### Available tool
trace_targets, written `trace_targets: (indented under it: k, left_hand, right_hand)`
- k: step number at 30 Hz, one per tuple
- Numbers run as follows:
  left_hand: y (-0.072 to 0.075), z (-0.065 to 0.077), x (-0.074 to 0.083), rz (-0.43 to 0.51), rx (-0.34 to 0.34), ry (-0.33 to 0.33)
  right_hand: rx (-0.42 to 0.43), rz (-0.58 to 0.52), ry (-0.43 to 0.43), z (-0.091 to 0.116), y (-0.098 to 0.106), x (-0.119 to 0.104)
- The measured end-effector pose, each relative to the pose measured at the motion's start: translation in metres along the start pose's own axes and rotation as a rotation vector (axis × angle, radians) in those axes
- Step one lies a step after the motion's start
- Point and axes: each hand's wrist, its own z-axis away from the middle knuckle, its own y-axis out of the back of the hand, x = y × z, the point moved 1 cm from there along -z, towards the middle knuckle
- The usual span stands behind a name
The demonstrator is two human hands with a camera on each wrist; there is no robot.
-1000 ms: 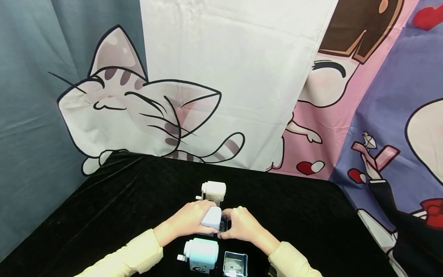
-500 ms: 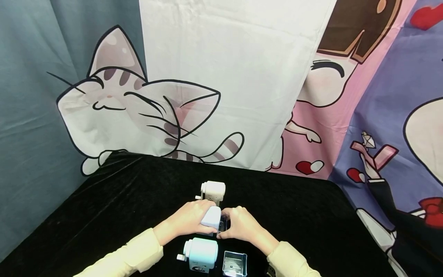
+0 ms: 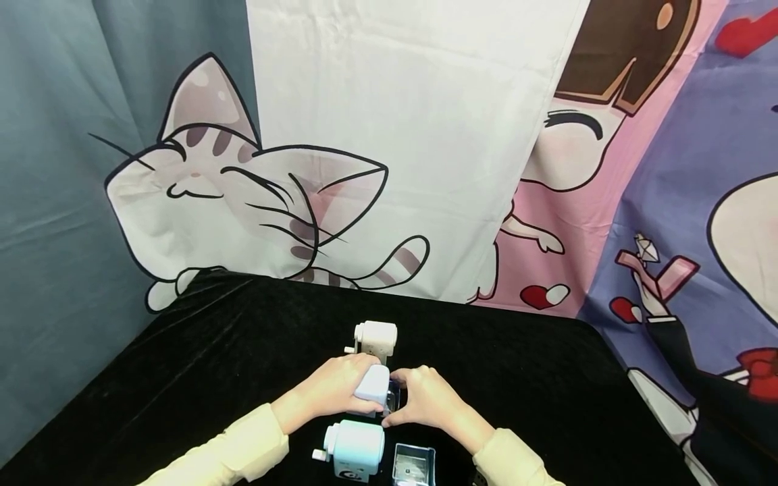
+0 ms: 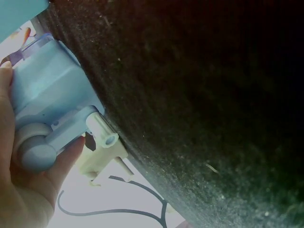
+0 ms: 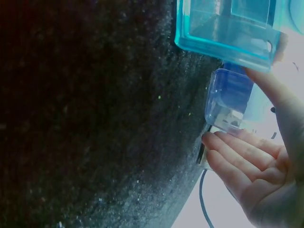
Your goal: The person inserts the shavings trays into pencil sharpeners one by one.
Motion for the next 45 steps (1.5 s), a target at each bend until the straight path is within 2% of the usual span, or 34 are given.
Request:
trace_targets:
  k: [14, 45]
  left_hand:
    - [-0.001, 0.0, 0.001, -0.027, -0.004, -0.006]
    - [0.0, 0.001, 0.001, -0.032, -0.01, 0.004]
  right_hand:
    - [-0.005, 0.014, -0.042, 0.008, 0.001, 0.006]
    - [-0.035, -0.058, -0.045, -0.003, 0.0, 0.004]
